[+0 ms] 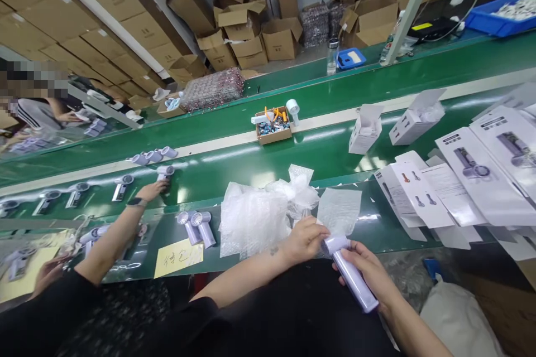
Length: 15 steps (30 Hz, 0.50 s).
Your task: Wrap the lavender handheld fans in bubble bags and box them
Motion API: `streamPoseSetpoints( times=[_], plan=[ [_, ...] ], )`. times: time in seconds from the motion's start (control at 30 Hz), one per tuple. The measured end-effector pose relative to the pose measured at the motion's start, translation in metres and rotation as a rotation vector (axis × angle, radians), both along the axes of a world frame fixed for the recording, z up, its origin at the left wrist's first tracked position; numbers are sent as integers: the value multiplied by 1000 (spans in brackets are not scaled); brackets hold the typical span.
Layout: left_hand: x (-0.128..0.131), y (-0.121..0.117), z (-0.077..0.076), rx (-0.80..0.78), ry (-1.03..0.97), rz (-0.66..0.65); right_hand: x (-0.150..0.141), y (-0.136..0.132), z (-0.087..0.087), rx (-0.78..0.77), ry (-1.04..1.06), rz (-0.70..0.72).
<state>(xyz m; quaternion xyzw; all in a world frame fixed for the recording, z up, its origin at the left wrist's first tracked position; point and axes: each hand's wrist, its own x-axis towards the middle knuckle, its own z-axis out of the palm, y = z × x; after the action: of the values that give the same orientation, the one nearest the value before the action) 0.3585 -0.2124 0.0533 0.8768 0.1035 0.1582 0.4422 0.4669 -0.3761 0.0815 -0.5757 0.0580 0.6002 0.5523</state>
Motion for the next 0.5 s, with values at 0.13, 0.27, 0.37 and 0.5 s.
streamPoseSetpoints(
  times=[0.13, 0.27, 0.37, 0.5],
  plan=[
    [-25, -1, 5, 217, -29, -68, -15, 3, 5, -7, -13, -79],
    [-20, -5, 7, 346, -73, -374, -27, 3, 4, 15, 10, -220],
    [-10, -7, 10, 346, 21, -328, -28, 4, 0, 21, -19, -357],
    [3, -12, 15, 223, 116, -368, -28, 3, -12, -120, -103, -408]
  ],
)
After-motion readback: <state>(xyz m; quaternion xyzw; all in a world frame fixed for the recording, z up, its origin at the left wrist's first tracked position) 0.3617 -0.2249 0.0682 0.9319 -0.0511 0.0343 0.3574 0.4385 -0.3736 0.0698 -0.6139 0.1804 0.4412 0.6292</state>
